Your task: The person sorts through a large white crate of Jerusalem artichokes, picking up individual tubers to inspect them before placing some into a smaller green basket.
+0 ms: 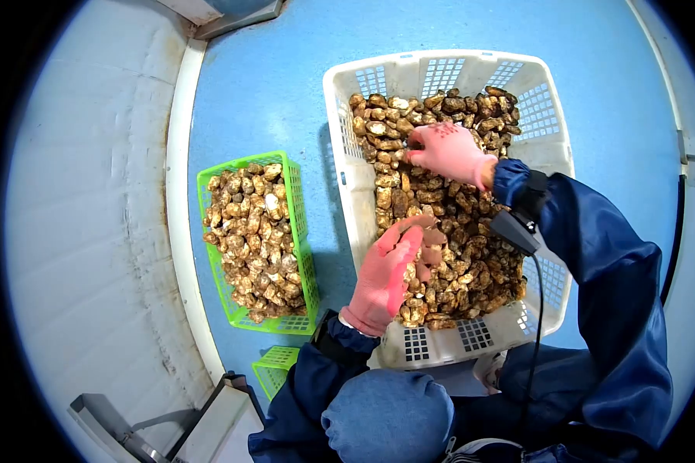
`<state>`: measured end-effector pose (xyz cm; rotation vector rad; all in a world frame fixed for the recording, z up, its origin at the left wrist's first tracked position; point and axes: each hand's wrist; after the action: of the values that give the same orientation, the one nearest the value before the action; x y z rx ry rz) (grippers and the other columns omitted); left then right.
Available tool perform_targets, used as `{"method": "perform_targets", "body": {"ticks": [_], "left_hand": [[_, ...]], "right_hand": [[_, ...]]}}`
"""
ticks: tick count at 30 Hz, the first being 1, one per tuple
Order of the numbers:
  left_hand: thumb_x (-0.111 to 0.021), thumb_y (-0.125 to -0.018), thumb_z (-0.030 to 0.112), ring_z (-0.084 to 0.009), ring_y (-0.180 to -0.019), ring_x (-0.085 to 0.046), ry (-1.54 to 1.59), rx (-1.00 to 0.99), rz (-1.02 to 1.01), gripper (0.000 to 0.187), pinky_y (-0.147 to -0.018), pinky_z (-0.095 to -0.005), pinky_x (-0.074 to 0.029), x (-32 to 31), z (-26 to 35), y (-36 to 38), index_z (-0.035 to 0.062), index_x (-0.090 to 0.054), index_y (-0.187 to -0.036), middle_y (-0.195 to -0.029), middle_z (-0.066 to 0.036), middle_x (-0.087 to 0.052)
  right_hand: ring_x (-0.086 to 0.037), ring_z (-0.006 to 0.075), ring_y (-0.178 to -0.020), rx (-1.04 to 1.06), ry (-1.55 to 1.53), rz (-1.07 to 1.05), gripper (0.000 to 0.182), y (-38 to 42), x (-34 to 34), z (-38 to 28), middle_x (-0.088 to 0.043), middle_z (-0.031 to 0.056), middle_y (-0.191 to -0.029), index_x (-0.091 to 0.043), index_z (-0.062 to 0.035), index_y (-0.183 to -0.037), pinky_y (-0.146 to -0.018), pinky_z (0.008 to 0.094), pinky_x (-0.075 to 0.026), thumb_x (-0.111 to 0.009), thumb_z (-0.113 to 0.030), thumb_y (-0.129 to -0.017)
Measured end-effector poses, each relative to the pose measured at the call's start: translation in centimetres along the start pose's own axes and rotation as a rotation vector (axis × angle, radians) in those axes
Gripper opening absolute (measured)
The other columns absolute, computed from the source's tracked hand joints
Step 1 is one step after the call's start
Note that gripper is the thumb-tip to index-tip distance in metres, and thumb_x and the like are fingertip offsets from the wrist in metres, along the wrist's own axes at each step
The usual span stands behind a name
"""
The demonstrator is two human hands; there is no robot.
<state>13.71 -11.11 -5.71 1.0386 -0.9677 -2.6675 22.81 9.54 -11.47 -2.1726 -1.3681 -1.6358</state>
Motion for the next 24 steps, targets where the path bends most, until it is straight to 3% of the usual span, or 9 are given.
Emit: {"method": "perform_targets", "body": {"ticks": [5,8,10,12,14,15,18,20,24], "left_hand": [[-0.049,-0.097,0.034,-0.0151,-0.099,-0.055,0.184,-0.023,0.169,0.042,-0.076,-0.0272,-0.044,-0.2,-0.8,-0.6,0.0080,-0.044,-0.130,-0.119,-0.006,-0.056],[-0.050,-0.097,0.031,-0.0153,-0.100,-0.056,0.250,-0.029,0.226,0.035,-0.075,-0.0267,-0.045,-0.3,-0.6,-0.6,0.0094,-0.047,-0.124,-0.118,-0.005,-0.056],[-0.049,-0.098,0.027,-0.0153,-0.102,-0.056,0.222,-0.031,0.177,0.029,-0.074,-0.0267,-0.045,0.4,-1.3,-0.7,0.0107,-0.048,-0.121,-0.116,-0.002,-0.056],[-0.049,-0.097,0.021,-0.0170,-0.105,-0.056,0.215,-0.105,0.139,0.027,-0.074,-0.0267,-0.045,0.8,-1.7,0.2,0.0103,-0.049,-0.122,-0.113,-0.002,-0.056],[-0.051,-0.096,0.017,-0.0194,-0.108,-0.055,0.254,-0.047,0.103,0.028,-0.079,-0.0272,-0.046,0.6,-1.3,0.6,0.0091,-0.049,-0.122,-0.113,-0.003,-0.055],[-0.049,-0.096,0.017,-0.0101,-0.070,-0.054,0.341,-0.099,0.213,0.026,-0.060,-0.0218,-0.043,-1.0,-0.5,1.3,0.0033,-0.054,-0.118,-0.098,-0.003,-0.060],[-0.054,-0.095,0.023,-0.0087,-0.063,-0.051,0.156,-0.167,0.205,0.026,-0.055,-0.0211,-0.039,-0.1,0.5,2.2,0.0031,-0.057,-0.112,-0.086,-0.002,-0.061],[-0.058,-0.093,0.018,-0.0162,-0.088,-0.060,0.019,-0.186,0.291,0.024,-0.071,-0.0219,-0.048,0.8,1.1,3.4,0.0053,-0.056,-0.112,-0.108,-0.007,-0.059],[-0.058,-0.093,0.021,-0.0093,-0.057,-0.048,-0.280,-0.514,0.624,0.025,-0.054,-0.0223,-0.039,3.7,3.2,6.1,0.0018,-0.056,-0.108,-0.083,-0.007,-0.062]], "right_hand": [[-0.059,0.0170,-0.063,0.056,-0.102,-0.042,0.033,6.0,3.6,-2.6,-0.061,0.0090,-0.072,-0.060,-0.0063,-0.096,-0.056,0.0314,-0.046,-0.065,-0.037,-0.083],[-0.062,0.0278,-0.070,0.368,-0.209,0.025,0.033,9.0,3.6,-3.0,-0.061,0.0104,-0.076,-0.058,-0.0066,-0.093,-0.061,0.0364,-0.048,-0.064,-0.037,-0.081],[-0.061,0.0233,-0.067,0.492,-0.148,-0.069,0.026,9.4,4.0,-3.1,-0.060,0.0102,-0.074,-0.059,-0.0068,-0.092,-0.061,0.0338,-0.048,-0.063,-0.031,-0.083],[-0.061,0.0192,-0.066,0.364,-0.582,-0.265,0.024,8.3,4.8,-3.0,-0.062,0.0098,-0.075,-0.063,-0.0069,-0.093,-0.062,0.0310,-0.048,-0.060,-0.030,-0.085],[-0.063,0.0198,-0.072,0.115,-0.377,-0.152,0.028,6.5,5.1,-3.5,-0.066,0.0091,-0.081,-0.065,-0.0071,-0.096,-0.067,0.0318,-0.050,-0.055,-0.032,-0.088],[-0.064,0.0219,-0.072,0.212,-0.233,-0.066,0.028,5.1,3.0,-2.2,-0.066,0.0092,-0.080,-0.064,-0.0067,-0.097,-0.066,0.0338,-0.050,-0.055,-0.031,-0.088],[-0.065,0.0296,-0.076,0.281,0.207,0.001,0.029,1.6,-2.5,-1.5,-0.066,0.0108,-0.081,-0.060,-0.0055,-0.097,-0.067,0.0408,-0.050,-0.056,-0.032,-0.086],[-0.065,0.0284,-0.076,0.296,0.339,-0.038,0.027,0.6,-3.6,-2.5,-0.066,0.0112,-0.080,-0.057,-0.0053,-0.091,-0.066,0.0408,-0.050,-0.057,-0.032,-0.086],[-0.066,0.0260,-0.076,0.213,0.277,-0.130,0.029,1.4,-1.8,-2.7,-0.067,0.0113,-0.081,-0.061,-0.0058,-0.096,-0.067,0.0405,-0.050,-0.052,-0.032,-0.087]]}}
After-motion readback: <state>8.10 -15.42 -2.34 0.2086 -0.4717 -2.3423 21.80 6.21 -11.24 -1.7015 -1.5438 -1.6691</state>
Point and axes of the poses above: each hand's wrist, its own y-axis away from the middle knuckle, its own x-axis out of the back of the hand, z = x × y
